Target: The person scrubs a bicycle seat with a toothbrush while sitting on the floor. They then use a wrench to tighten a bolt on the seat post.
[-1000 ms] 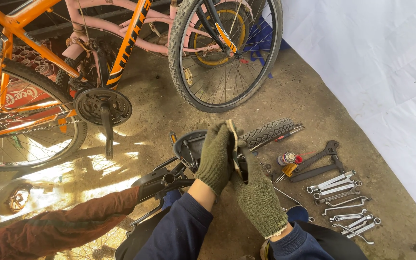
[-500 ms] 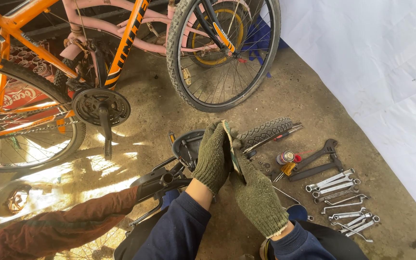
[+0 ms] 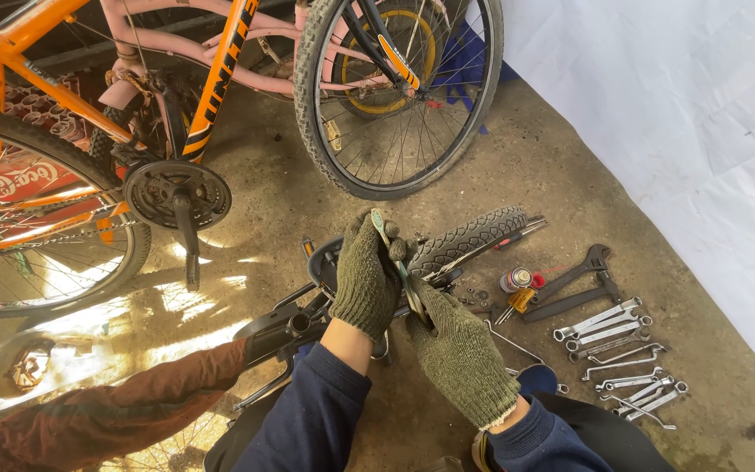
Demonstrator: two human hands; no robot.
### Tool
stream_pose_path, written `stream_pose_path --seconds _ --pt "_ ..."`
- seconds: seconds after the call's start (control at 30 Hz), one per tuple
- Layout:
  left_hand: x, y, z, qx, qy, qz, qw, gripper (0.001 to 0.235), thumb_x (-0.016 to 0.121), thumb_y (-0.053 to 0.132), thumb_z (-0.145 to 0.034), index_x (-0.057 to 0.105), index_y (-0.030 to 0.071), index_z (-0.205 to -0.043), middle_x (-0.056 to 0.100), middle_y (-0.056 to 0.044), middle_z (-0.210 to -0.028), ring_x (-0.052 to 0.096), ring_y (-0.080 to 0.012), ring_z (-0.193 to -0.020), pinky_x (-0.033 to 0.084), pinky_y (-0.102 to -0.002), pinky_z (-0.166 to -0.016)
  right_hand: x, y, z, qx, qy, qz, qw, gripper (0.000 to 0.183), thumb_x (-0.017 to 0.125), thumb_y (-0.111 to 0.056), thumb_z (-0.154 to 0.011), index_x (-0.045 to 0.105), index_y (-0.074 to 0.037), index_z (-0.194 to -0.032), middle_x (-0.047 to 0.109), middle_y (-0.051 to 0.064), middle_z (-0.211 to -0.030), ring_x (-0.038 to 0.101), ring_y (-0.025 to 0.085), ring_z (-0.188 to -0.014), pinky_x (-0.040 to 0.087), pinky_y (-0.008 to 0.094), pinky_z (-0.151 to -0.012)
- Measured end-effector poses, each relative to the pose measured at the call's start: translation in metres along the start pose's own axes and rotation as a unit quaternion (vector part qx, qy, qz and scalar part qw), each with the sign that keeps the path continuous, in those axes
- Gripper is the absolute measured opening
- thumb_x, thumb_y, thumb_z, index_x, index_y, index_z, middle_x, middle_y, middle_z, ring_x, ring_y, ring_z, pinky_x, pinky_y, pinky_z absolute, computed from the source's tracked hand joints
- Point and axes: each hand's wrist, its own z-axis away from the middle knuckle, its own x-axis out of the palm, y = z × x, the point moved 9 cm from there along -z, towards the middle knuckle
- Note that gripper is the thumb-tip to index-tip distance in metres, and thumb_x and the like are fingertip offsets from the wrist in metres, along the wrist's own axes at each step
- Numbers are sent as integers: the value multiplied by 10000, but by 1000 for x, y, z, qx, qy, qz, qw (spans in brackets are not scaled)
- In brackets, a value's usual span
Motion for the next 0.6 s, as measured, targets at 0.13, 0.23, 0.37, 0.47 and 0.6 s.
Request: stream_pose_path --seconds 0.13,0.23,0.37,0.47,0.6 --pt "-3 5 -2 16 5 -13 1000 269 646 157 -972 567 53 -1207 633 -79 -817 541 -137 -586 474 -270 -537 -5 -6 -2 -14 10 -1 1000 539 735 -79 -812 605 -67 -1335 736 131 -1195 756 252 -958 609 327 -770" --pt "-4 6 -4 23 0 -17 1000 224 639 160 -980 571 55 -1166 629 -79 -791 537 -139 -555 458 -253 -494 -5 -5 -3 -10 15 20 1000 532 741 -85 -808 613 -64 -1324 724 149 -1169 755 261 -906 620 328 -727" --pt "-4 8 -3 31 5 -16 999 281 656 157 -964 564 14 -1188 614 -85 -793 518 -134 -559 473 -256 -519 -8 1 -2 17 31 33 999 570 792 -160 -794 609 -66 -1325 713 146 -1202 759 237 -883 630 315 -685" --pt "-6 4 -4 15 29 -13 999 298 635 155 -975 552 33 -1234 610 -93 -813 510 -131 -558 455 -250 -494 -21 -6 -2 24 62 -19 998 563 757 -80 -810 592 -95 -1348 762 37 -1027 700 119 -756 604 234 -651" --pt "-2 -1 -3 -1 16 6 1000 318 631 160 -978 540 64 -1266 625 -88 -819 533 -136 -554 458 -253 -490 -44 -25 2 66 8 -238 969 661 701 -61 -854 464 -151 -1464 804 101 -1071 756 147 -828 637 218 -640"
